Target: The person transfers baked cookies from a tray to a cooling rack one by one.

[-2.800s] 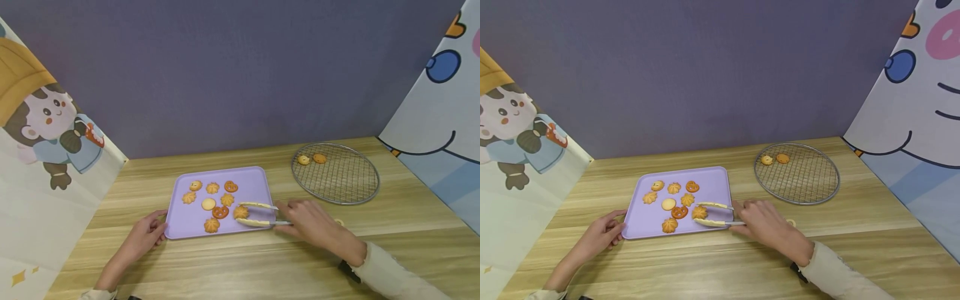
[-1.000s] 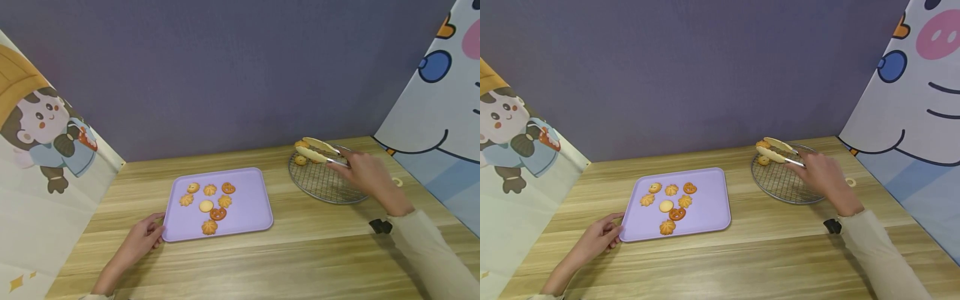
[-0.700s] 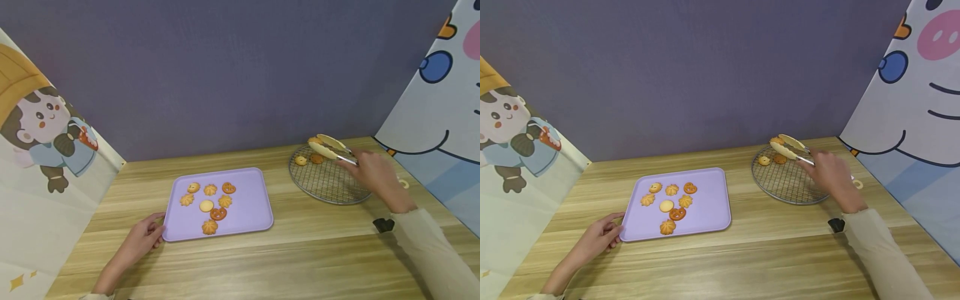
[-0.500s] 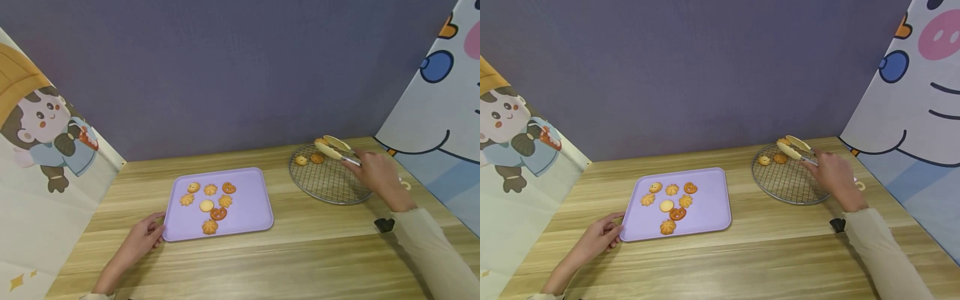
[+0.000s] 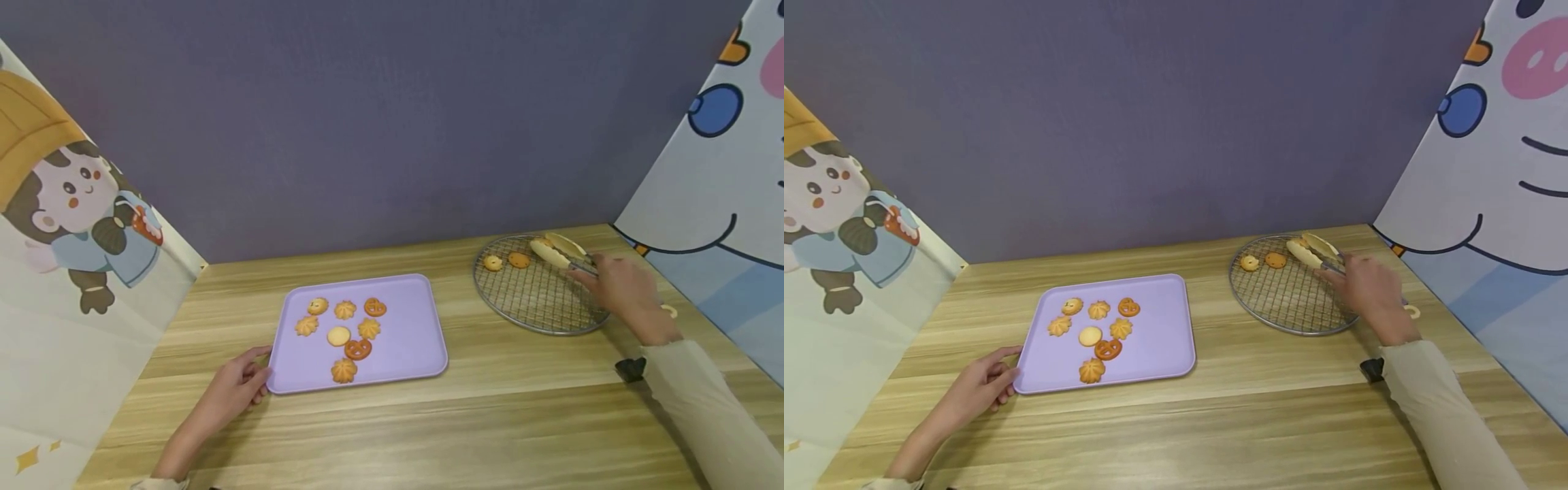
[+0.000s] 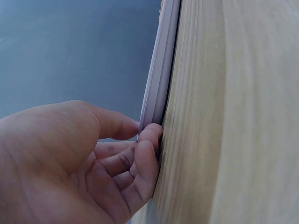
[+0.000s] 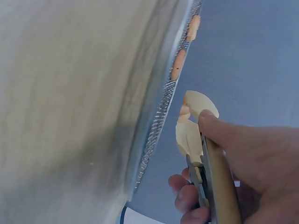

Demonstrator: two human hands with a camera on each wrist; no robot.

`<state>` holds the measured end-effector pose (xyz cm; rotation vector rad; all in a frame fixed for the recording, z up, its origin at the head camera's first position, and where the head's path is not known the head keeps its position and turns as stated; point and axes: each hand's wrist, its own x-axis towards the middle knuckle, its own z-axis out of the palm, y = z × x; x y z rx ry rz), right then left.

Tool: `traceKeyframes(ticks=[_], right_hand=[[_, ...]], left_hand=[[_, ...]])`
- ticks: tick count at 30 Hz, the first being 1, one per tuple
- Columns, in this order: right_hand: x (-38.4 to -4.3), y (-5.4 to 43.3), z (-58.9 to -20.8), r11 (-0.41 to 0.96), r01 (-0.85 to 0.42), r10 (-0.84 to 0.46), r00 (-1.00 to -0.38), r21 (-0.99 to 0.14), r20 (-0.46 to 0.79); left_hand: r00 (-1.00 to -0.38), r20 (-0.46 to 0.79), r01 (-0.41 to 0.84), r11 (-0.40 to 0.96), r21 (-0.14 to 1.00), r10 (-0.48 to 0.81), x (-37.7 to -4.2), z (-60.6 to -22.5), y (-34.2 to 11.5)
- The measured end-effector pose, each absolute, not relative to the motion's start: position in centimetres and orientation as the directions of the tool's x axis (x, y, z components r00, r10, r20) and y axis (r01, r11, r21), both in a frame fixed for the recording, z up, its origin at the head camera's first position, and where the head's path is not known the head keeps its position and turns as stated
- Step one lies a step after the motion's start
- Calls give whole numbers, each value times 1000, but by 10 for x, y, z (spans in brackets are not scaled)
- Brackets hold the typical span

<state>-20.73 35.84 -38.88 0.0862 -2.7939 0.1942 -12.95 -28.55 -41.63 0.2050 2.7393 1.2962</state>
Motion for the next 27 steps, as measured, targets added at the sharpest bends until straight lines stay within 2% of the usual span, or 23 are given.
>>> traceKeyframes(ticks=[5,14,22,27], right_hand=[[-210,361,-393,986,-40,0,-972,-165,233],[-212,360,-396,990,-13,19,-973,-138,228],[-210,352,-390,987,13,47,-977,-162,209],[-210,334,-378,983,-56,-11,-968,-172,251]], left_hand=[[-986,-45,69,636,769,161,-129,-415,-285],[-986,-54,60,631,774,159,-128,-414,-284],[-986,-55,56,627,777,157,-128,-415,-284],[-986,-56,55,629,776,155,-128,-415,-284]])
